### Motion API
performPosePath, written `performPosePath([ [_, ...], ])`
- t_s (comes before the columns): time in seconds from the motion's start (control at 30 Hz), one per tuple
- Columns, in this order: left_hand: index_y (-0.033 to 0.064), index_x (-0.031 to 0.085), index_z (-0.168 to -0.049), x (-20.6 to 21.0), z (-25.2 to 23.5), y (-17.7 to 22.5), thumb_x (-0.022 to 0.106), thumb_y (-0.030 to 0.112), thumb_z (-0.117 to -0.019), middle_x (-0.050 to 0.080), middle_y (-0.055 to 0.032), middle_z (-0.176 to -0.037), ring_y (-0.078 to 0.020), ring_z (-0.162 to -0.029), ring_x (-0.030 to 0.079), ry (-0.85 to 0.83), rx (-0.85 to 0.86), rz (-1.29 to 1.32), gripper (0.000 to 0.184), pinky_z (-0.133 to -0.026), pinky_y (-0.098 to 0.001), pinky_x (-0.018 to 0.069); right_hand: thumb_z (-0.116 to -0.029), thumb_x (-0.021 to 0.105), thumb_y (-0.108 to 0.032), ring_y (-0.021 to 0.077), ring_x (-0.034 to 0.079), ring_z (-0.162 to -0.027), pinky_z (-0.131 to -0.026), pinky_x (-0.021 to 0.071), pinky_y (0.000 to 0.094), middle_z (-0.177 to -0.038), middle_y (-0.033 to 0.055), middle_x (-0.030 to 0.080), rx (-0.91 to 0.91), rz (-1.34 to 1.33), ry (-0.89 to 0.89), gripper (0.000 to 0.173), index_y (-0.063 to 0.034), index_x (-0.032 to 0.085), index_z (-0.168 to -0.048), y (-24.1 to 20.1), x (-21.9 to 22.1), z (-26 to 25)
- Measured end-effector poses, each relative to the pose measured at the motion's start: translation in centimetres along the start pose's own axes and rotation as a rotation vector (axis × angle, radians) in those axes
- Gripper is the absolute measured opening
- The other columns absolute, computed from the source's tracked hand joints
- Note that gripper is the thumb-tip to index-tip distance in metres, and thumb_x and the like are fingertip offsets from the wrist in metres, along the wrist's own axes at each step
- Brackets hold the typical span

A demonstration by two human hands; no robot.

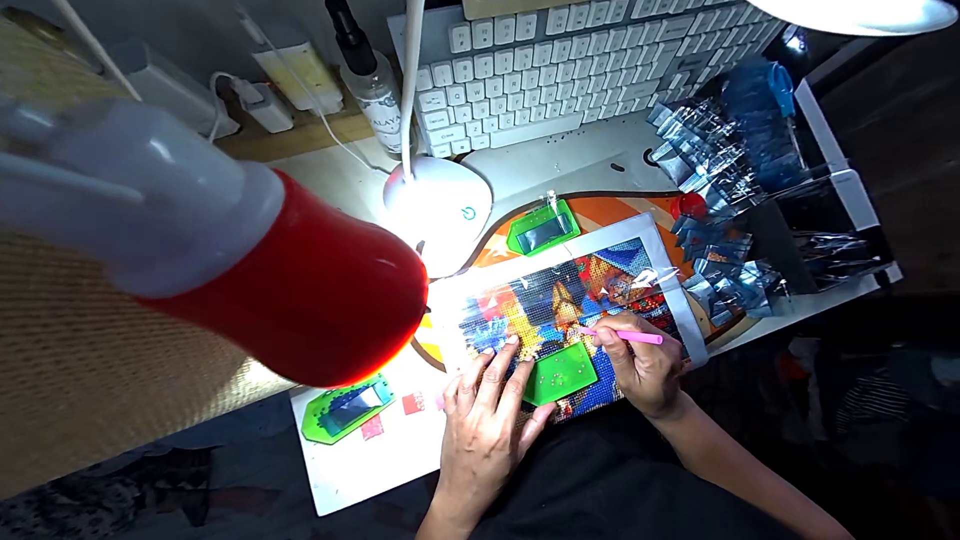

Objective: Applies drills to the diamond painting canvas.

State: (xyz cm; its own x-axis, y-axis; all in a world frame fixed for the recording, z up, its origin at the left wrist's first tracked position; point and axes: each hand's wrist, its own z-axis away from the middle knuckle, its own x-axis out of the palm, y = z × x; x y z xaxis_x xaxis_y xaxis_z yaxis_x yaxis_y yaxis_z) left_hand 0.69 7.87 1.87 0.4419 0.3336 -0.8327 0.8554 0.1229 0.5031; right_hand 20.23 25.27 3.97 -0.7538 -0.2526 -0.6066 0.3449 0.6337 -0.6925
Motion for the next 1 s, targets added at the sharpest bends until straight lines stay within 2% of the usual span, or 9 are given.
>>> performPosePath([
  [0.27,0.0328,0.071,-0.131,0.2,0.1,-0.2,0.072,0.066,-0.0813,0.057,0.0052,-0.149,-0.0218,-0.137,0.051,0.009,0.005,0.001,0.059,-0.111,-0.0451,0.0396,-0.1048,0.052,-0.021,0.0064,0.069,-0.095,-0.089,0.0573,0.0229,-0.097,0.0016,0.073,0.013,0.007,-0.022,0.027,-0.0048,0.073,-0.103,-0.2,0.1,-0.2],
  [0.37,0.0324,0.071,-0.131,0.2,0.1,-0.2,0.071,0.065,-0.0825,0.057,0.0051,-0.149,-0.0221,-0.137,0.050,0.002,0.007,-0.002,0.059,-0.112,-0.0450,0.0391,-0.1065,0.050,-0.021,0.0037,0.069,-0.086,-0.080,0.0600,0.0222,-0.092,-0.0012,0.072,0.050,-0.117,0.062,0.027,-0.0053,0.072,-0.104,0.1,-0.6,0.0],
  [0.5,0.0331,0.071,-0.130,0.2,0.0,-0.1,0.071,0.066,-0.0823,0.057,0.0056,-0.150,-0.0220,-0.137,0.051,0.001,0.010,-0.011,0.058,-0.112,-0.0457,0.0386,-0.1070,0.049,-0.028,0.0043,0.068,-0.085,-0.077,0.0592,0.0221,-0.090,-0.0015,0.070,0.032,-0.155,0.071,0.030,-0.0082,0.070,-0.102,-0.2,-1.2,1.4],
  [0.73,0.0337,0.070,-0.132,0.3,0.2,-0.2,0.070,0.066,-0.0824,0.056,0.0060,-0.151,-0.0224,-0.138,0.050,0.000,0.004,-0.016,0.059,-0.111,-0.0461,0.0392,-0.1041,0.050,-0.030,0.0126,0.070,-0.086,-0.079,0.0587,0.0289,-0.087,0.0028,0.072,-0.154,-0.169,-0.021,0.030,-0.0088,0.069,-0.095,-0.5,-0.1,3.8],
  [1.0,0.0337,0.070,-0.131,0.2,0.1,-0.2,0.070,0.067,-0.0827,0.056,0.0062,-0.150,-0.0220,-0.138,0.050,0.001,0.005,-0.023,0.059,-0.111,-0.0459,0.0394,-0.1042,0.051,-0.032,0.0121,0.071,-0.091,-0.083,0.0582,0.0280,-0.089,0.0029,0.073,-0.162,-0.113,-0.076,0.033,-0.0085,0.072,-0.097,-0.7,0.5,3.8],
])
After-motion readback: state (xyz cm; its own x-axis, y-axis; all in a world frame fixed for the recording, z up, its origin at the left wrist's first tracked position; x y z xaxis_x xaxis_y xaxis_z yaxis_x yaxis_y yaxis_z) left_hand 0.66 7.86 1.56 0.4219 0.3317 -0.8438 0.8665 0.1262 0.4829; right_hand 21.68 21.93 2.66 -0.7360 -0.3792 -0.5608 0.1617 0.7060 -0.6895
